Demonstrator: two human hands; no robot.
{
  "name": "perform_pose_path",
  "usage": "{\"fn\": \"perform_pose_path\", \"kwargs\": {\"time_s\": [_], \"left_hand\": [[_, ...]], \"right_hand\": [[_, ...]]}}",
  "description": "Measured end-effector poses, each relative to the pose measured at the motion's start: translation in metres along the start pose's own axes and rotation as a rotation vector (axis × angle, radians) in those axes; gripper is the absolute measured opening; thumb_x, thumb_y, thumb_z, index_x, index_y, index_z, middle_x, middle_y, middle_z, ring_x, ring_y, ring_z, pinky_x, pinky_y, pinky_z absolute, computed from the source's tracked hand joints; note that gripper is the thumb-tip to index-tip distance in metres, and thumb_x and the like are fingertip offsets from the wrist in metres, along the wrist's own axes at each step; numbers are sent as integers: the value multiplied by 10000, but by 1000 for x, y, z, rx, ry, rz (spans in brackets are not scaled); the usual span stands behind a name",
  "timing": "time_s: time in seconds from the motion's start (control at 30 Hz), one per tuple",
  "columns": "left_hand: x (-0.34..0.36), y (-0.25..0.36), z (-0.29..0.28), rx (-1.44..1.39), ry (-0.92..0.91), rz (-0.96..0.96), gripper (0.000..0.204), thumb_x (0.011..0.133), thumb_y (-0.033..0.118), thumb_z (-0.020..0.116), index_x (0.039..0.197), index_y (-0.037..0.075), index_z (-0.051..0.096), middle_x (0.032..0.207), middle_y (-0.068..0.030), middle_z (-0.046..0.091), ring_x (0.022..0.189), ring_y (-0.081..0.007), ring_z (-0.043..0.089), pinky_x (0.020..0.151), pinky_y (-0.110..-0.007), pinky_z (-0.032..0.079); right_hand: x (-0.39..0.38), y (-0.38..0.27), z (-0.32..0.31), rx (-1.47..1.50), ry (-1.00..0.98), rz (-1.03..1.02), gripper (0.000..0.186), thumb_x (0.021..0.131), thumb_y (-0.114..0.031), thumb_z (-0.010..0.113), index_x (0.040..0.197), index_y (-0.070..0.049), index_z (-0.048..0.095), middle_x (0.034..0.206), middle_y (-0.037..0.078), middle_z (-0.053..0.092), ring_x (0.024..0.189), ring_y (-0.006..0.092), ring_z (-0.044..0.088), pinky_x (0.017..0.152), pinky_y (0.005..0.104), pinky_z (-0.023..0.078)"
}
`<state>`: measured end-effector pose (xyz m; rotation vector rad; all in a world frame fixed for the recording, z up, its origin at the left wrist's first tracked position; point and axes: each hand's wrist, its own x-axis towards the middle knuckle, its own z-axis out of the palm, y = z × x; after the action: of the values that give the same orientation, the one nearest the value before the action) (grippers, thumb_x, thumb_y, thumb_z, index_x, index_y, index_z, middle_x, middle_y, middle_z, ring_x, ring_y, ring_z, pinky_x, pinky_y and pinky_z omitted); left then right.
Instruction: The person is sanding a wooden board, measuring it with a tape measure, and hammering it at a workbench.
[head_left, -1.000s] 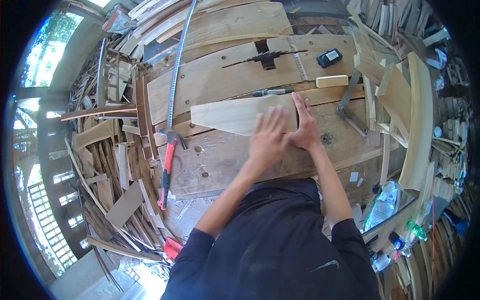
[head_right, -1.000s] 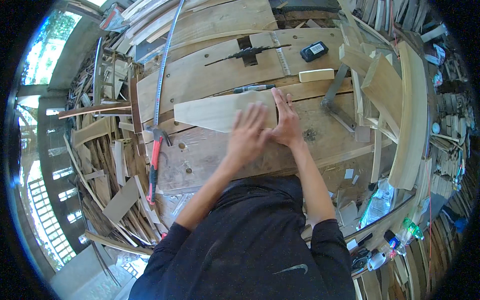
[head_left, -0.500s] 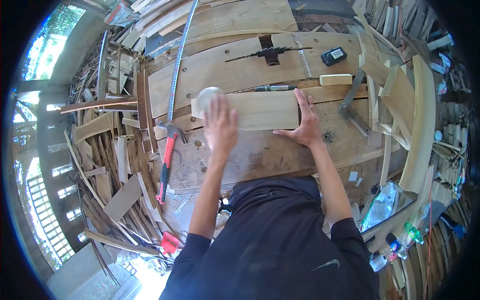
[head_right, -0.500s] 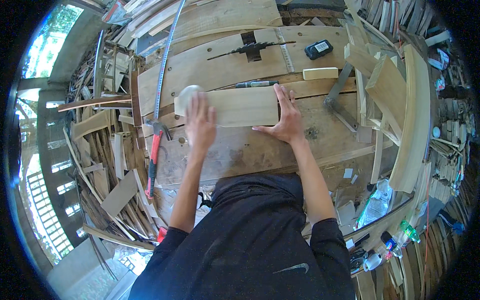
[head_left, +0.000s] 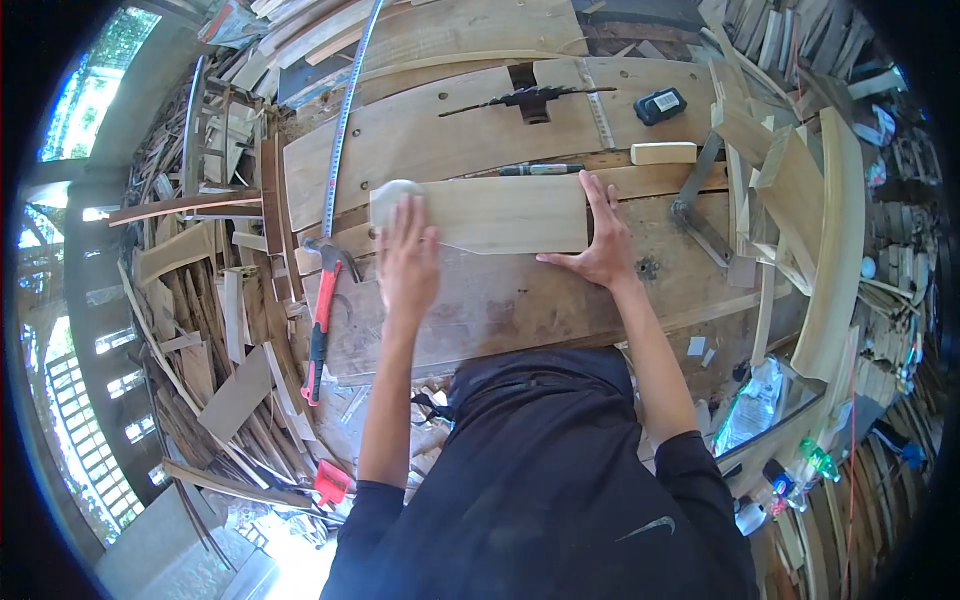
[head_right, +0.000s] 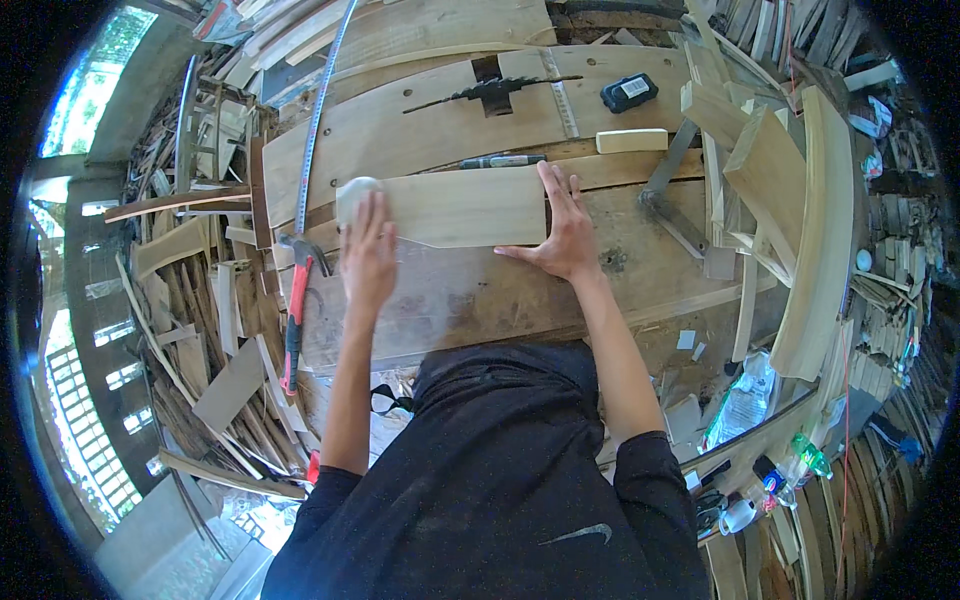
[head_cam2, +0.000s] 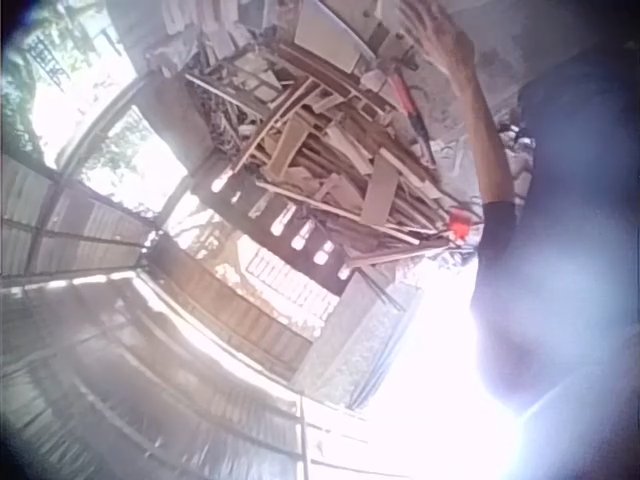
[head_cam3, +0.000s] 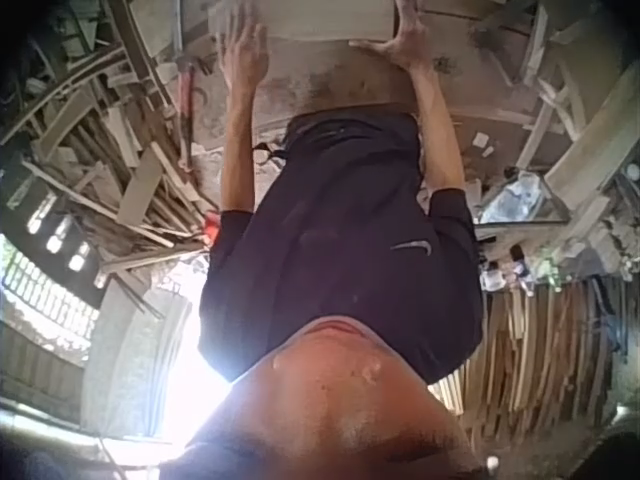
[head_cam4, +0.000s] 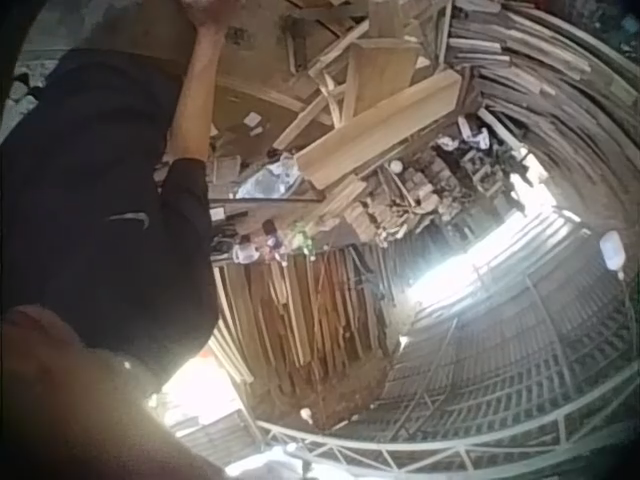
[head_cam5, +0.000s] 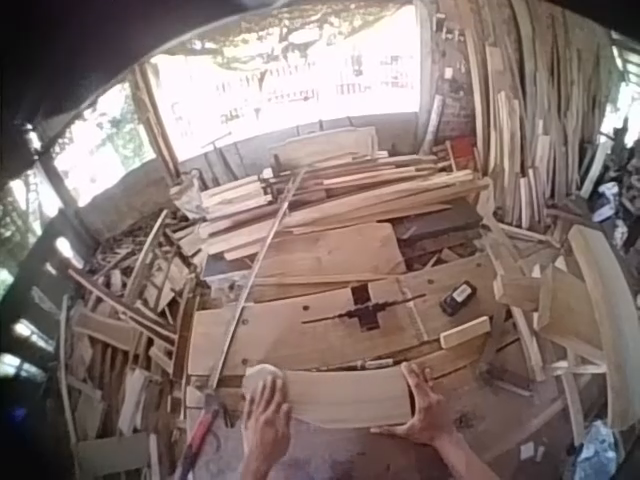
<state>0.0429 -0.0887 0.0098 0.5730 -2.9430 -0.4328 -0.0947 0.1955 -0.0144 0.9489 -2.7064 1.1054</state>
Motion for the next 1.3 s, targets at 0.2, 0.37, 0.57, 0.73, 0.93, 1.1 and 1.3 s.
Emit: {"fn": "perform_pose_path", "kwargs": {"time_s": [0.2,0.37,0.57,0.73,0.93,1.1,1.3], "left_hand": [[-7,60,22,-241,-64,179,529,1096,380,485,1555,120,526,1660,-110,442,1540,-305,395,1283,-535,228],[-16,156,49,-304,-86,436,564,1095,403,479,1576,107,489,1675,-96,421,1562,-279,364,1297,-520,207],[-3,59,16,-140,-69,203,549,1097,359,489,1605,153,465,1687,-59,410,1568,-231,358,1301,-491,211],[19,2,6,-121,45,-69,529,1126,380,436,1607,162,472,1702,-54,384,1588,-257,320,1296,-505,209],[6,105,43,-132,-2,166,561,1101,363,464,1599,106,458,1679,-118,409,1573,-317,334,1283,-536,223],[2,115,43,-314,-58,347,538,1080,360,499,1552,103,523,1656,-119,448,1559,-311,366,1284,-528,231],[29,-1,7,-130,47,-33,547,1128,384,410,1608,126,458,1682,-98,410,1582,-278,326,1297,-519,199]], "right_hand": [[2,1,4,-4,-31,-16,1332,639,-696,894,1638,-41,305,1618,190,460,1512,386,423,1295,564,244],[-6,41,20,-97,-9,-70,1266,685,-681,865,1627,-31,323,1639,173,439,1529,361,405,1300,537,233],[2,4,2,-21,-12,-12,1329,622,-674,914,1633,-49,320,1628,177,453,1523,386,408,1287,566,255],[3,-1,2,-42,0,-22,1363,586,-654,942,1639,-55,315,1612,180,473,1514,389,421,1286,564,264],[0,1,11,10,-1,-29,1332,604,-644,936,1632,-53,329,1610,184,474,1516,388,418,1293,555,252],[-5,9,12,-21,-2,1,1286,661,-675,886,1631,-45,325,1625,165,463,1520,381,413,1295,561,237],[2,-2,3,-8,-7,-1,1343,601,-675,925,1629,-54,324,1609,173,478,1504,387,432,1294,569,248]]}}
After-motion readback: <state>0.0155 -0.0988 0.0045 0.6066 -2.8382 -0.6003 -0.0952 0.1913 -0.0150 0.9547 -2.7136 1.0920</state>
